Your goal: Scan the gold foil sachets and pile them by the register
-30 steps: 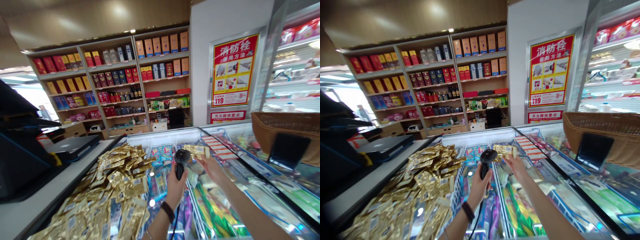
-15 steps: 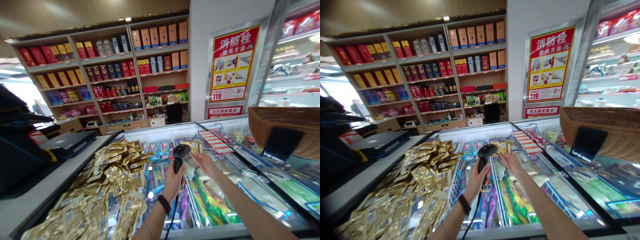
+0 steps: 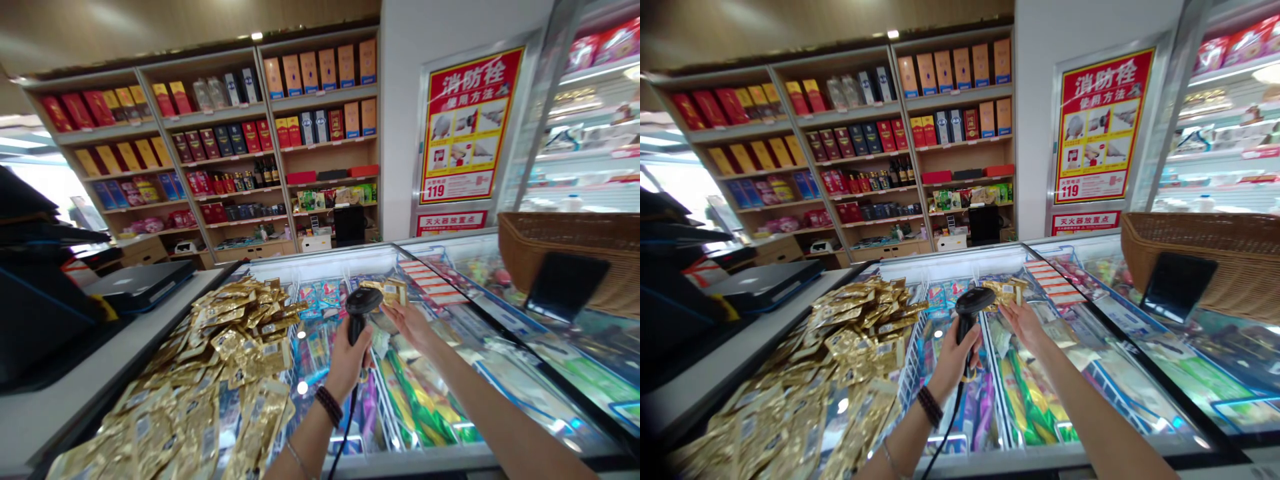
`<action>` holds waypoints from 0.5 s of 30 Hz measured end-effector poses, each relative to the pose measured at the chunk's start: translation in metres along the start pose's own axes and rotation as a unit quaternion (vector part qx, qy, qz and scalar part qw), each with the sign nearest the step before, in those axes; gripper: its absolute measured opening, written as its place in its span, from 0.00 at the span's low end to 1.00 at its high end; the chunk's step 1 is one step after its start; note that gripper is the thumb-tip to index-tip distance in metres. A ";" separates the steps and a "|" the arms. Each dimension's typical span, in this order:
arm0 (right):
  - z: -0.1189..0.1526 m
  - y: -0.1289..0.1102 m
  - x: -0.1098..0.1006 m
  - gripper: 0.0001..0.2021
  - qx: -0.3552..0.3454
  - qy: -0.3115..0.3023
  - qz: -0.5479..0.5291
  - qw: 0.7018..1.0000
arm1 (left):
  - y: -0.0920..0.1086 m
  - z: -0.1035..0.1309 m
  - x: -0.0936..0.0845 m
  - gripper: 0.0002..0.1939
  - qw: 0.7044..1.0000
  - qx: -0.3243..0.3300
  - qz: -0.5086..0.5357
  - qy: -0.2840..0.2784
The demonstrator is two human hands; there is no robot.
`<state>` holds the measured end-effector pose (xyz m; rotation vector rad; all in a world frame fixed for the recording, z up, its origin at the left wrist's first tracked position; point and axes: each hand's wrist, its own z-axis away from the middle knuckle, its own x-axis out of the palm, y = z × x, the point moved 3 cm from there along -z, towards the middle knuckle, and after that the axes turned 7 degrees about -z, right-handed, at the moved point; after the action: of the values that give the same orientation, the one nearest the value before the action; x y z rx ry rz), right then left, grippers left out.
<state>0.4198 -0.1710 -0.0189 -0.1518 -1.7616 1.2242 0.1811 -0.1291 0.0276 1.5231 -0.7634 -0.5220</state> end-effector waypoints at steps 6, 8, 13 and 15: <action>0.006 -0.003 0.006 0.22 0.018 0.044 -0.021 0.999 | -0.002 -0.002 -0.006 0.39 1.000 0.009 0.002 0.021; 0.006 -0.001 0.004 0.22 0.020 0.055 -0.027 0.998 | 0.001 -0.002 -0.013 0.40 0.998 0.014 -0.008 0.054; -0.011 0.010 -0.004 0.16 0.030 0.097 -0.030 0.994 | 0.016 0.001 -0.059 0.37 0.986 0.045 -0.026 0.156; -0.021 0.017 0.005 0.15 0.036 0.092 -0.019 0.995 | 0.026 0.007 -0.086 0.38 0.978 0.058 -0.032 0.197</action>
<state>0.4258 -0.1460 -0.0280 -0.1826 -1.5528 1.2052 0.1138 -0.0705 0.0423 1.6968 -0.4448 -0.2120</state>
